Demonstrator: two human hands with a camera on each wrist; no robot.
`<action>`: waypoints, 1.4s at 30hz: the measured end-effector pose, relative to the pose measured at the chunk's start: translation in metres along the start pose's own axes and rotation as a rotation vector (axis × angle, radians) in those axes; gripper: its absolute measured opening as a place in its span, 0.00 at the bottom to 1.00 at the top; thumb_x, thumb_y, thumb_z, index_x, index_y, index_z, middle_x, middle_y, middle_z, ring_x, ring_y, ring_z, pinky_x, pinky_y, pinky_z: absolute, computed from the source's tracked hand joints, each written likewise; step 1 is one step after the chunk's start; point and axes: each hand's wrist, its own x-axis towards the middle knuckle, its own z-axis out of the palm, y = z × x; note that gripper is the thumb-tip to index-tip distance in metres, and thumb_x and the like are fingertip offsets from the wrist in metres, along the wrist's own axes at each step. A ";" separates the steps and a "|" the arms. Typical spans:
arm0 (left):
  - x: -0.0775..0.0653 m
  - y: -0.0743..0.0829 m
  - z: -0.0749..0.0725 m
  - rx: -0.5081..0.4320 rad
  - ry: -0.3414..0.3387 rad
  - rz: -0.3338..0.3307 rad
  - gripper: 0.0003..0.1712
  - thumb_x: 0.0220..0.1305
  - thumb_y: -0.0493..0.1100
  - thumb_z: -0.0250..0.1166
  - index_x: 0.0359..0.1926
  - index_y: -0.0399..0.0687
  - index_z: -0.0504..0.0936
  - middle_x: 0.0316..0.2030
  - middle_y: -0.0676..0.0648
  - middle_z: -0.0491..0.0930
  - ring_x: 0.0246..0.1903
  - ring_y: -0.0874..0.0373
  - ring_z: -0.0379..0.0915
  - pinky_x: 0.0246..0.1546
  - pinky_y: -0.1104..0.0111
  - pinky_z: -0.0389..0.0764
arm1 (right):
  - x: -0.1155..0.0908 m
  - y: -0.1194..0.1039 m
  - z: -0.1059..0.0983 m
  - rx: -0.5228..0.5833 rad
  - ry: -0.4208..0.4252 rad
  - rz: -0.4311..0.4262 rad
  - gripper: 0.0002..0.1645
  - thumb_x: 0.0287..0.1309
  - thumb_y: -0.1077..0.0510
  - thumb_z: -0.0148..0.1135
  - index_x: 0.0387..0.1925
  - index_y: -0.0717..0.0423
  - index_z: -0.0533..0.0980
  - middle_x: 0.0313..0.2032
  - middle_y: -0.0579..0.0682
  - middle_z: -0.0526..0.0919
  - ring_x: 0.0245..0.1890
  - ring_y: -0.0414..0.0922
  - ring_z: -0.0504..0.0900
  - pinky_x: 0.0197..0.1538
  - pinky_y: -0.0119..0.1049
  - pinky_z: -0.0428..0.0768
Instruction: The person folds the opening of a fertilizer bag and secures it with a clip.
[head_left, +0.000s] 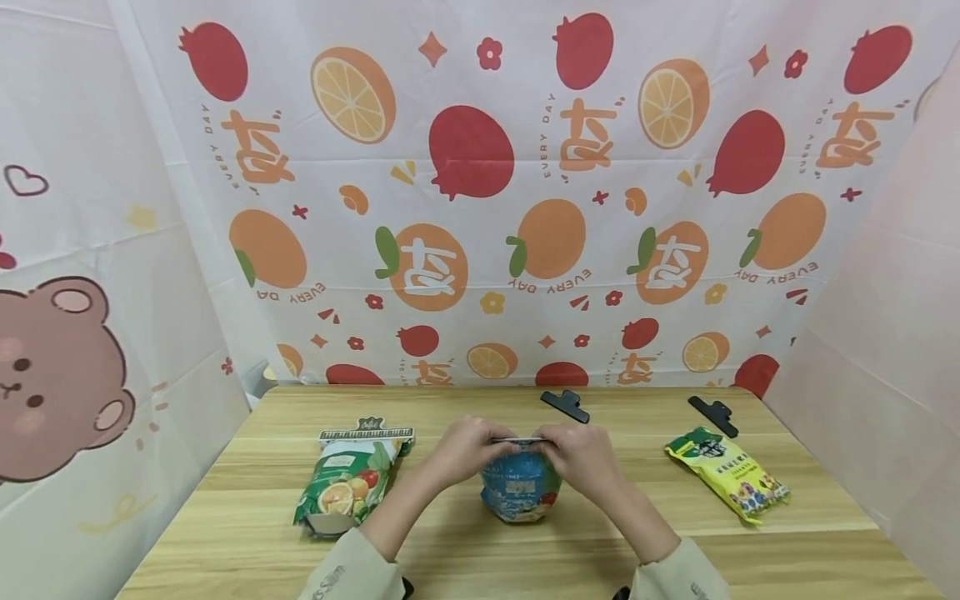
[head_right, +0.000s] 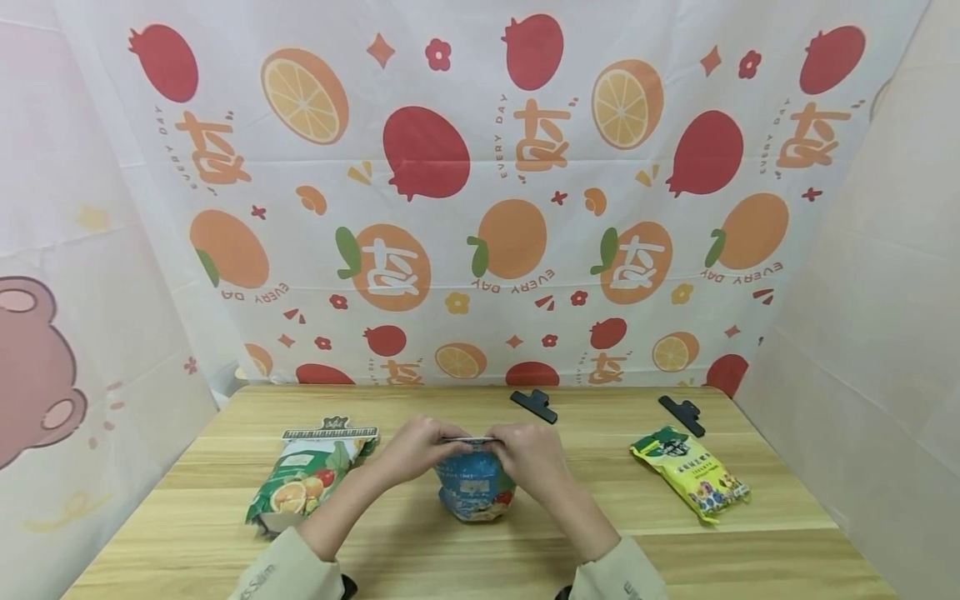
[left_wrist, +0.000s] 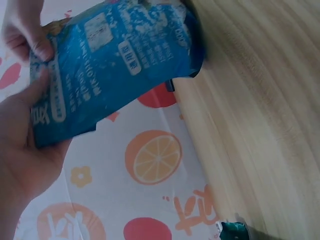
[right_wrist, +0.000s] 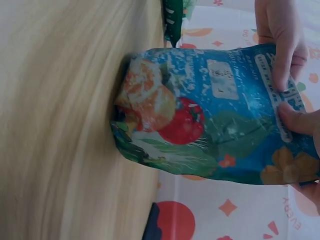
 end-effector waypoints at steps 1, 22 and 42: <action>-0.001 0.000 -0.002 -0.041 -0.023 -0.010 0.10 0.61 0.44 0.62 0.38 0.45 0.85 0.31 0.52 0.83 0.29 0.66 0.77 0.28 0.74 0.76 | 0.000 0.000 -0.002 0.028 -0.014 0.000 0.05 0.45 0.58 0.71 0.27 0.51 0.81 0.23 0.41 0.82 0.19 0.33 0.76 0.20 0.21 0.69; -0.017 -0.015 -0.010 -0.173 -0.011 -0.035 0.14 0.65 0.41 0.57 0.45 0.40 0.83 0.39 0.45 0.82 0.40 0.57 0.78 0.38 0.70 0.78 | -0.023 0.021 -0.015 0.307 -0.057 0.195 0.08 0.51 0.69 0.63 0.34 0.57 0.82 0.28 0.46 0.84 0.19 0.32 0.73 0.18 0.24 0.67; -0.003 0.000 -0.004 -0.125 0.016 0.021 0.12 0.63 0.43 0.60 0.43 0.44 0.84 0.36 0.49 0.83 0.35 0.63 0.78 0.34 0.74 0.77 | -0.003 0.005 -0.008 0.183 -0.068 0.030 0.07 0.52 0.58 0.66 0.35 0.53 0.82 0.33 0.42 0.83 0.33 0.36 0.79 0.35 0.31 0.77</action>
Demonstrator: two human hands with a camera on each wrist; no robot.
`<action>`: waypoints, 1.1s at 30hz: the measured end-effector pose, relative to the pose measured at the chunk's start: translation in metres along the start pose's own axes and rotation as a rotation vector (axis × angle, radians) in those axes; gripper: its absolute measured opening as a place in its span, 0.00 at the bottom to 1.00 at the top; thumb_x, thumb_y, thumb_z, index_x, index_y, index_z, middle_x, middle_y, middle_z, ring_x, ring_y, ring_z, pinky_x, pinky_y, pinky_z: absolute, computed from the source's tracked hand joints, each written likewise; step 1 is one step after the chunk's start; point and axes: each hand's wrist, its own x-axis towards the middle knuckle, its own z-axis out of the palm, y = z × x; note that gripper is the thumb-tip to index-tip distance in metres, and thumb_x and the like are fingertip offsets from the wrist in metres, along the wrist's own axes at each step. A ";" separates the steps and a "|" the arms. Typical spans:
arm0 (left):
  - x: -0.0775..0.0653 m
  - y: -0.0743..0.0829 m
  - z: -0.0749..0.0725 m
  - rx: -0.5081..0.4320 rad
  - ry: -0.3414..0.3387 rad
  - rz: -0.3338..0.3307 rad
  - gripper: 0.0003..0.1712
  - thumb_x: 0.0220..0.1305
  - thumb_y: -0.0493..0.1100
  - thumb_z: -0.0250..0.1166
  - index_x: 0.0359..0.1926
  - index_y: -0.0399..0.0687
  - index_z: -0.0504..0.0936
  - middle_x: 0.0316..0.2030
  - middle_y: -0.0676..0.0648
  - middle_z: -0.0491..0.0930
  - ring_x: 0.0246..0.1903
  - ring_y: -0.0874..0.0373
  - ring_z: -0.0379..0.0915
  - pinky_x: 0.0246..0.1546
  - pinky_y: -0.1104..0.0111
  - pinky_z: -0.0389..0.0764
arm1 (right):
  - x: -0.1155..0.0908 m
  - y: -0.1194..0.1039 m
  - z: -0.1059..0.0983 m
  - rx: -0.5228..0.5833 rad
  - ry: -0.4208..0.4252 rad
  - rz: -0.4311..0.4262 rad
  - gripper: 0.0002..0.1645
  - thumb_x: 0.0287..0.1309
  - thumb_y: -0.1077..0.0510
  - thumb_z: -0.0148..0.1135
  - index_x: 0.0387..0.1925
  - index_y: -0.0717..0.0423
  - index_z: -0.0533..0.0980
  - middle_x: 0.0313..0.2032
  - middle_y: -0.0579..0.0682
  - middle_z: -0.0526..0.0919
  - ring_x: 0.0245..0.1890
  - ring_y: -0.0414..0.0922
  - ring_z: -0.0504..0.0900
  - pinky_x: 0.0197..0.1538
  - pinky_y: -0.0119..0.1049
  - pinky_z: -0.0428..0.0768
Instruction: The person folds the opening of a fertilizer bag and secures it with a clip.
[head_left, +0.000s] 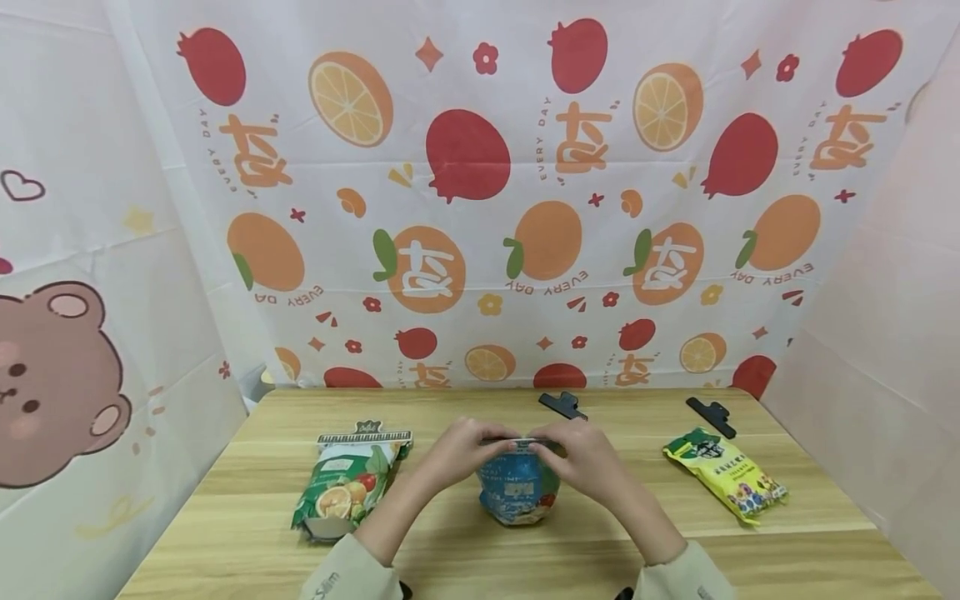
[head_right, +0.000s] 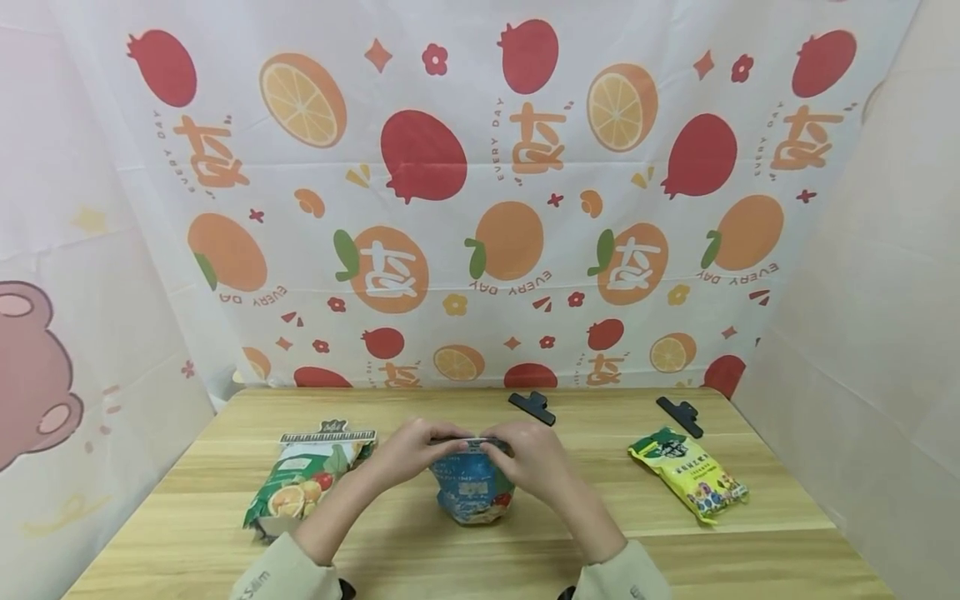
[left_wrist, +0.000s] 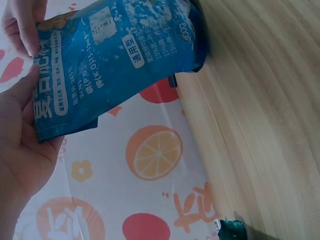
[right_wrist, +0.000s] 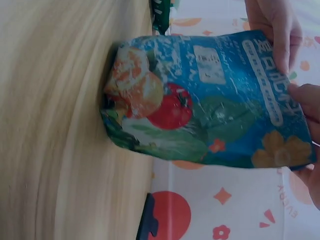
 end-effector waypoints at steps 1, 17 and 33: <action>0.000 0.000 0.001 0.003 0.006 0.009 0.11 0.62 0.42 0.60 0.42 0.44 0.84 0.36 0.49 0.83 0.34 0.63 0.78 0.33 0.74 0.77 | 0.000 0.000 0.002 0.005 0.006 -0.004 0.06 0.52 0.59 0.66 0.35 0.53 0.82 0.32 0.43 0.83 0.32 0.36 0.80 0.34 0.29 0.77; -0.001 -0.004 0.005 -0.008 0.040 0.038 0.08 0.60 0.40 0.62 0.37 0.43 0.85 0.32 0.50 0.83 0.31 0.66 0.78 0.30 0.75 0.77 | -0.003 0.002 0.003 0.111 0.039 0.034 0.06 0.50 0.63 0.67 0.33 0.56 0.83 0.30 0.46 0.84 0.29 0.35 0.81 0.29 0.23 0.76; -0.026 -0.027 0.002 -0.286 0.044 -0.193 0.16 0.54 0.39 0.68 0.45 0.42 0.82 0.43 0.43 0.80 0.22 0.64 0.67 0.19 0.74 0.68 | -0.033 0.025 0.003 0.643 -0.104 0.548 0.12 0.56 0.59 0.63 0.41 0.61 0.79 0.31 0.52 0.81 0.30 0.42 0.77 0.31 0.36 0.77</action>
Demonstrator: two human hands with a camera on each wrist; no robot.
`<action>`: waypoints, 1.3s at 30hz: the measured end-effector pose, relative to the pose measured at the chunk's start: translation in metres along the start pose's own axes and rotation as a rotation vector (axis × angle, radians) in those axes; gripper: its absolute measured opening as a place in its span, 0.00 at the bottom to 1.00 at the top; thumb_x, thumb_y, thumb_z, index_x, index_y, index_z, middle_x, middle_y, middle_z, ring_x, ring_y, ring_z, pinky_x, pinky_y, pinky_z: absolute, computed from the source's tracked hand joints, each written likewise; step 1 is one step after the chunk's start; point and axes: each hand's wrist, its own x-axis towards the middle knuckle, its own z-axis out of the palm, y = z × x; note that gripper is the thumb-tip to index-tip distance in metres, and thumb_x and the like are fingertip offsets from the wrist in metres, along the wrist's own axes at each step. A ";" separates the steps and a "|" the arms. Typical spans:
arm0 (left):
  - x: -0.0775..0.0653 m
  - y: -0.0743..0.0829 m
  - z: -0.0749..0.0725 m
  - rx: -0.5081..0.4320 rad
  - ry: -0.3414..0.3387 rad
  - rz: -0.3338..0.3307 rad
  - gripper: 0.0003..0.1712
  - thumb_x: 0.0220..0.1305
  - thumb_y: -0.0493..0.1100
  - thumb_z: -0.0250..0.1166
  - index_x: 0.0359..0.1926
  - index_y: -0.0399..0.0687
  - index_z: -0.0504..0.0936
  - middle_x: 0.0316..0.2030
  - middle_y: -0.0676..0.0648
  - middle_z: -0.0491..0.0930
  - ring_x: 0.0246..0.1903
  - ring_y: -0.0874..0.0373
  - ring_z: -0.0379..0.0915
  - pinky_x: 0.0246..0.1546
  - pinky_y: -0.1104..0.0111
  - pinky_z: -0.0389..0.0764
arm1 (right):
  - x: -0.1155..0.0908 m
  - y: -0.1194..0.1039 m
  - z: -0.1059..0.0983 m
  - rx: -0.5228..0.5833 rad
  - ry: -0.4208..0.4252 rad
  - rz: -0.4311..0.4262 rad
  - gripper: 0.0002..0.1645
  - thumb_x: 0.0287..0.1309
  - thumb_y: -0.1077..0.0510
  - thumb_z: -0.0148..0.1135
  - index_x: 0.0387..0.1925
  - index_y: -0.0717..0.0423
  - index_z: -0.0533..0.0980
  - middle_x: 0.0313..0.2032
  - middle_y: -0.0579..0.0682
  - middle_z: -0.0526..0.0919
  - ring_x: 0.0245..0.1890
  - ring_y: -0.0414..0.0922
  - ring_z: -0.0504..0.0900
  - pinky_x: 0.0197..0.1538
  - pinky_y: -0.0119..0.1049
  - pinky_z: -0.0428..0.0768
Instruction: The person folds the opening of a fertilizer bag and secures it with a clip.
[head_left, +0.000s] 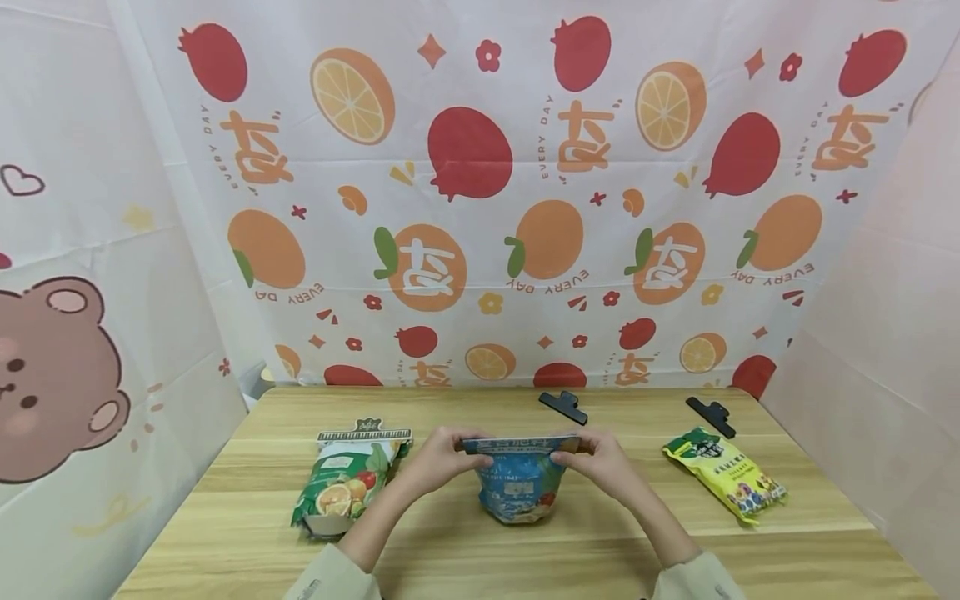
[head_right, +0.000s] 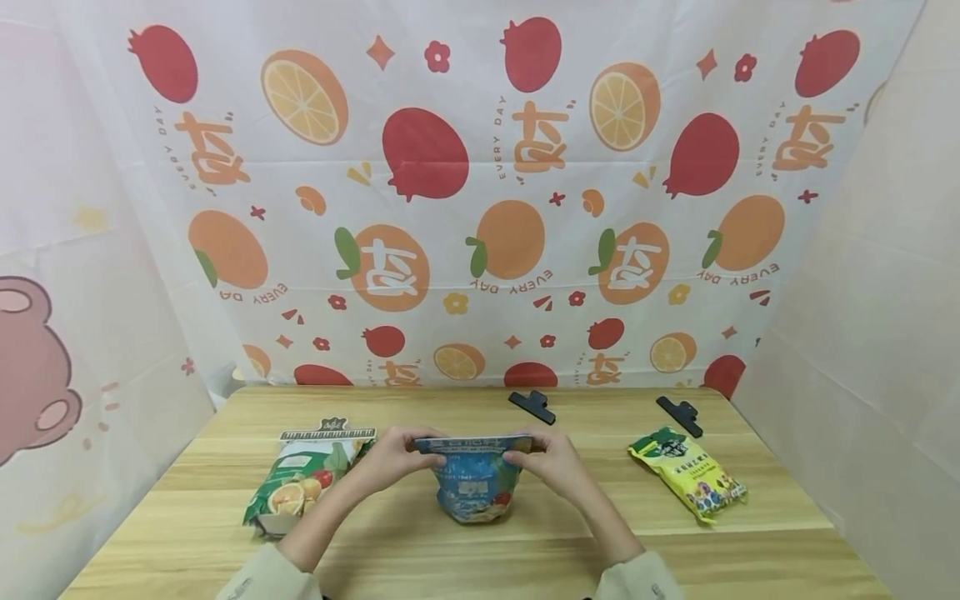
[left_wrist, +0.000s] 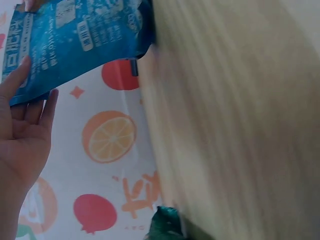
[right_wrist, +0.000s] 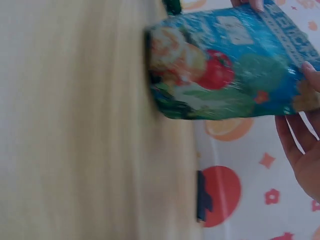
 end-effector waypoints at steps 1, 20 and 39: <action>0.001 -0.002 0.001 -0.015 0.003 -0.010 0.16 0.54 0.39 0.68 0.45 0.41 0.82 0.43 0.43 0.80 0.21 0.65 0.67 0.19 0.74 0.68 | 0.000 0.000 0.002 0.044 -0.010 0.016 0.10 0.56 0.61 0.63 0.39 0.63 0.79 0.28 0.52 0.79 0.26 0.41 0.75 0.28 0.35 0.75; 0.005 -0.016 0.014 -0.180 0.060 -0.026 0.06 0.52 0.32 0.68 0.32 0.31 0.84 0.28 0.41 0.83 0.26 0.57 0.79 0.29 0.54 0.79 | 0.006 -0.004 0.024 0.095 0.146 0.188 0.13 0.47 0.60 0.70 0.36 0.62 0.83 0.33 0.52 0.84 0.36 0.44 0.81 0.38 0.35 0.79; 0.007 0.005 -0.001 -0.016 -0.083 -0.031 0.13 0.54 0.39 0.68 0.41 0.40 0.83 0.34 0.48 0.82 0.32 0.62 0.76 0.30 0.70 0.77 | 0.001 -0.009 0.019 0.053 0.130 0.119 0.13 0.50 0.59 0.68 0.38 0.59 0.80 0.34 0.51 0.81 0.33 0.45 0.78 0.32 0.36 0.77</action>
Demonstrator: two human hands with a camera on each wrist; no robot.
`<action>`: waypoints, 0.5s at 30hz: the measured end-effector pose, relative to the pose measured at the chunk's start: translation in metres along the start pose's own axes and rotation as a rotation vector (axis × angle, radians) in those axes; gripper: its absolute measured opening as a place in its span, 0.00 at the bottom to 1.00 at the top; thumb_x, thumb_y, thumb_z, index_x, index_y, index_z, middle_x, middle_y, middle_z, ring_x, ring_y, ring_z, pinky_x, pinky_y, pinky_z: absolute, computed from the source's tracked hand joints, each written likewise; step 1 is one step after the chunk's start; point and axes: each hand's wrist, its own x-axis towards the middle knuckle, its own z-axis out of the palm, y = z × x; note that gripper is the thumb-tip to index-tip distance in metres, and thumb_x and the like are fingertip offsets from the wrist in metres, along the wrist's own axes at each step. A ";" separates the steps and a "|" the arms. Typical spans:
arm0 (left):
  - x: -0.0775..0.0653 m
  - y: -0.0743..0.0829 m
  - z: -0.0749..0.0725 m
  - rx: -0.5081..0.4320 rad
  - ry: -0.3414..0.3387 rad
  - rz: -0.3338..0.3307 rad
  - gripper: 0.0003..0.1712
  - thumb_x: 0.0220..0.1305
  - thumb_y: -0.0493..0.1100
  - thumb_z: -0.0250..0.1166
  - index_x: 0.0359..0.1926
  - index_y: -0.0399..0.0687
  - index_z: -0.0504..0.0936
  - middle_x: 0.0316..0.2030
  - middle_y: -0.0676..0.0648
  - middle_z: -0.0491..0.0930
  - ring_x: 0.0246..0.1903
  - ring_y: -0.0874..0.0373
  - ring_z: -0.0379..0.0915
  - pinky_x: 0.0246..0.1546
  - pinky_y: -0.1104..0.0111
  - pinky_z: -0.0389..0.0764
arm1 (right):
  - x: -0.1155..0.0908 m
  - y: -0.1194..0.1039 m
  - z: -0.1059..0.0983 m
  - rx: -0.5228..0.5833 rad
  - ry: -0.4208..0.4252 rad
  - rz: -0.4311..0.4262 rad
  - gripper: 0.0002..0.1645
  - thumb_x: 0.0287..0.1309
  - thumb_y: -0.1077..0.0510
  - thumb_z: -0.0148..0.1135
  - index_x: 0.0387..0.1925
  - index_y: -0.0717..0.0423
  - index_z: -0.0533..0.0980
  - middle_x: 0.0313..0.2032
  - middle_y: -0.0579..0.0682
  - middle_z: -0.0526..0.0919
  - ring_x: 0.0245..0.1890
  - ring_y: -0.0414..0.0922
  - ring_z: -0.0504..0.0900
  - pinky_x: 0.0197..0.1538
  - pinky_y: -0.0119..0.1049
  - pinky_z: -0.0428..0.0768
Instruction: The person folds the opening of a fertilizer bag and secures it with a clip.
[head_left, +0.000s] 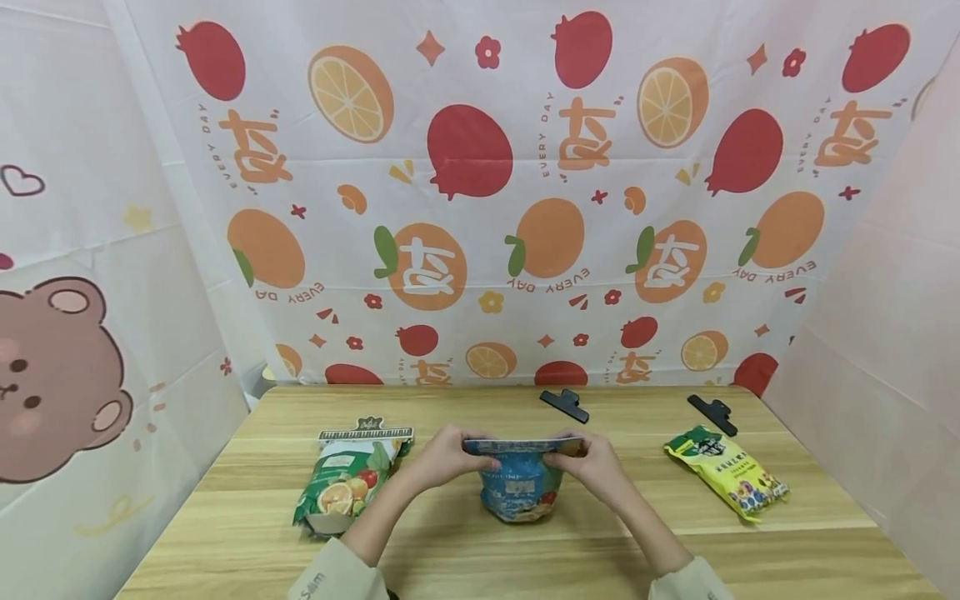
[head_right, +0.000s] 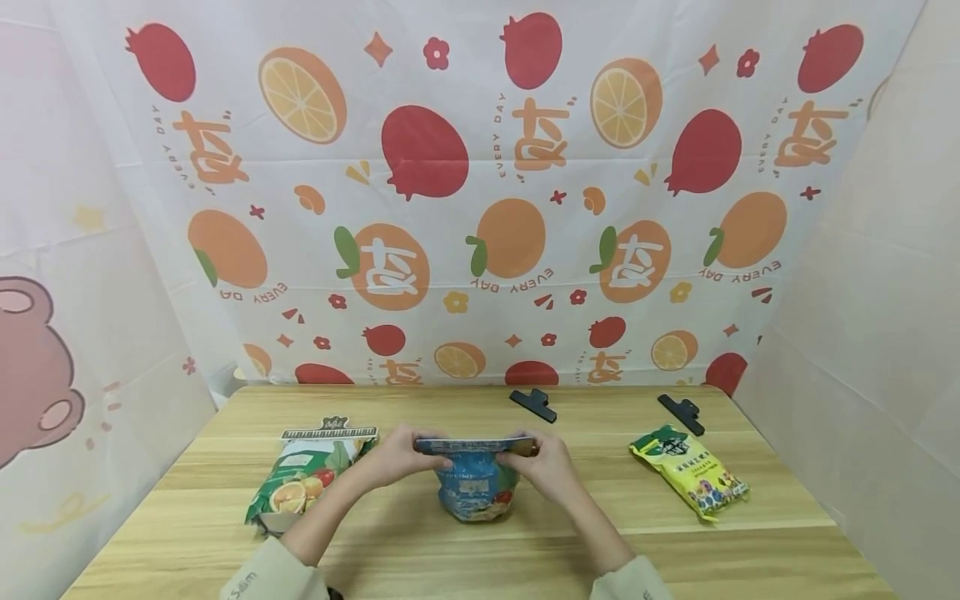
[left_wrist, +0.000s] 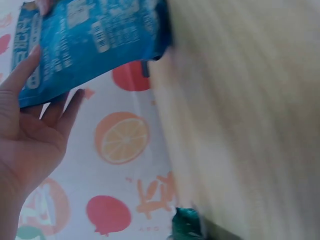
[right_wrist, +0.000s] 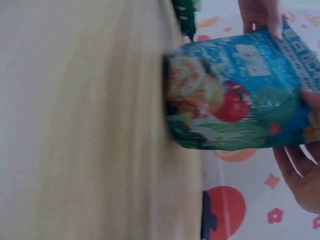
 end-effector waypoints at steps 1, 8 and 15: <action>0.000 0.002 -0.002 0.006 -0.013 0.004 0.13 0.54 0.39 0.68 0.42 0.40 0.83 0.35 0.49 0.82 0.32 0.62 0.76 0.31 0.70 0.78 | 0.000 -0.002 -0.001 -0.015 0.010 0.000 0.13 0.50 0.59 0.69 0.38 0.57 0.80 0.35 0.50 0.81 0.33 0.46 0.77 0.33 0.36 0.77; 0.003 0.021 -0.002 0.275 -0.010 0.064 0.14 0.54 0.40 0.69 0.43 0.45 0.83 0.36 0.52 0.82 0.34 0.63 0.77 0.33 0.71 0.77 | 0.003 -0.017 -0.002 -0.443 0.035 -0.314 0.12 0.45 0.56 0.72 0.35 0.48 0.80 0.34 0.38 0.80 0.40 0.41 0.75 0.44 0.42 0.74; 0.014 0.039 0.015 0.762 0.017 0.158 0.14 0.49 0.48 0.71 0.39 0.52 0.84 0.29 0.56 0.82 0.24 0.67 0.75 0.21 0.76 0.72 | 0.005 -0.033 0.006 -0.986 0.090 -0.748 0.16 0.39 0.51 0.75 0.32 0.50 0.80 0.29 0.43 0.82 0.32 0.42 0.76 0.42 0.41 0.72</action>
